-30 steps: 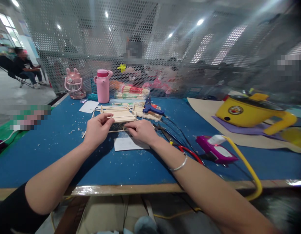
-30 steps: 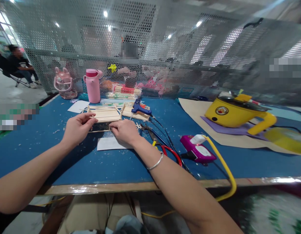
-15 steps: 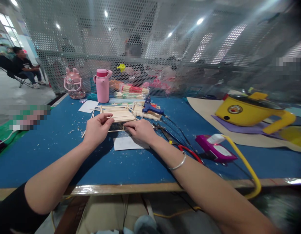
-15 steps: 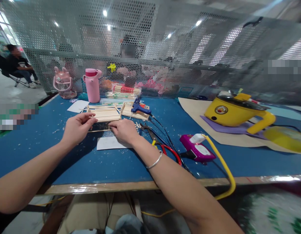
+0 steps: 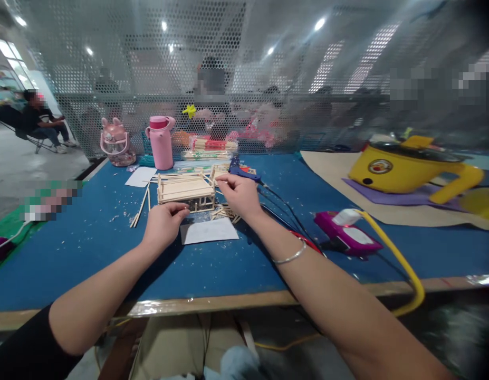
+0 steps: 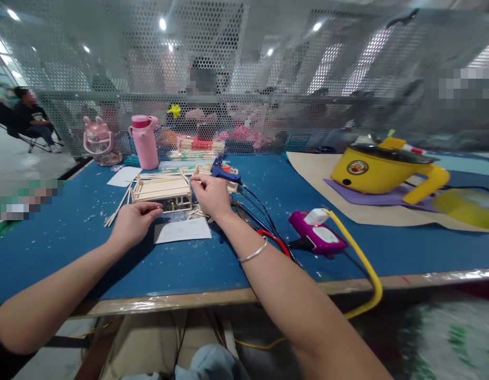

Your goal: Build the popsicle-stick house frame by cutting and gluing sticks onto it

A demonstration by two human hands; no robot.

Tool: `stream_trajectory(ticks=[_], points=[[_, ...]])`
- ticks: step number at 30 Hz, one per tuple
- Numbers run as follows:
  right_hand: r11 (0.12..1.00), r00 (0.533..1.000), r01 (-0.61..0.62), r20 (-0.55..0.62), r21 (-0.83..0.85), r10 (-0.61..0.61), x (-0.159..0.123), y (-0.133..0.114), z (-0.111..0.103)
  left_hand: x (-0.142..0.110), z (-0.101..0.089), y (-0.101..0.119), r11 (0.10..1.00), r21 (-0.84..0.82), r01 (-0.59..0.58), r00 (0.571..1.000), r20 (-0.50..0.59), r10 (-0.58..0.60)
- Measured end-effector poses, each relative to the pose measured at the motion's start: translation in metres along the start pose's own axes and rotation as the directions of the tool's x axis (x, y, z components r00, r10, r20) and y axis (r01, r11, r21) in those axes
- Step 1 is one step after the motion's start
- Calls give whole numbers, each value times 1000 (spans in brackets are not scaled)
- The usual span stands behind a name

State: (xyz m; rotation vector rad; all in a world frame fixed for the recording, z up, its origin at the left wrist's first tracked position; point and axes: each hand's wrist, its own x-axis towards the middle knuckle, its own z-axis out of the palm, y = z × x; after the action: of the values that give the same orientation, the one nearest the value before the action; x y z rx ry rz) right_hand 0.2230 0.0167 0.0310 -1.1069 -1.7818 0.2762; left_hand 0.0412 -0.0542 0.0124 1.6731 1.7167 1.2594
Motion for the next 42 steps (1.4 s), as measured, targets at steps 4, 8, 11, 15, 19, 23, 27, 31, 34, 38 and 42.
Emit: stream_trajectory(ticks=[4, 8, 11, 15, 19, 23, 27, 31, 34, 38, 42], points=[[1000, 999, -2, 34, -2, 2, -1, 0, 2, 5, 9, -10, 993, 108, -41, 998, -35, 45], [999, 999, -37, 29, 17, 37, 0, 2, 3, 8, 12, -14, 970, 237, -58, 998, -11, 62], [994, 995, -99, 17, 35, 99, 1, 6, 6, 9, 11, -11, 930, 362, -66, 998, 0, 71], [987, 987, -154, 43, 33, 153, 1, 11, 9, 11, 12, -6, 894, 443, -62, 997, -7, 73], [979, 977, -201, 70, 14, 200, 1, 12, 11, 13, 17, -9, 901, 429, -65, 996, -25, 84], [974, 969, -228, 99, -7, 227, 1, 12, 13, 13, 19, -10, 908, 415, -53, 997, -34, 73], [972, 967, -234, 101, -14, 234, 1, 13, 14, 12, 19, -5, 919, 394, -27, 998, -38, 46], [971, 964, -236, 121, -29, 238, 1, 13, 13, 11, 20, -3, 907, 421, -10, 999, -29, 24], [970, 961, -241, 129, -43, 244, 0, 13, 14, 12, 21, -4, 901, 433, -3, 1000, -17, 11], [967, 959, -250, 125, -42, 253, 0, 12, 13, 13, 21, -6, 899, 439, -16, 1000, -4, 20], [968, 961, -247, 120, -29, 249, 0, 11, 12, 13, 21, -6, 894, 448, -20, 1000, 5, 20]])
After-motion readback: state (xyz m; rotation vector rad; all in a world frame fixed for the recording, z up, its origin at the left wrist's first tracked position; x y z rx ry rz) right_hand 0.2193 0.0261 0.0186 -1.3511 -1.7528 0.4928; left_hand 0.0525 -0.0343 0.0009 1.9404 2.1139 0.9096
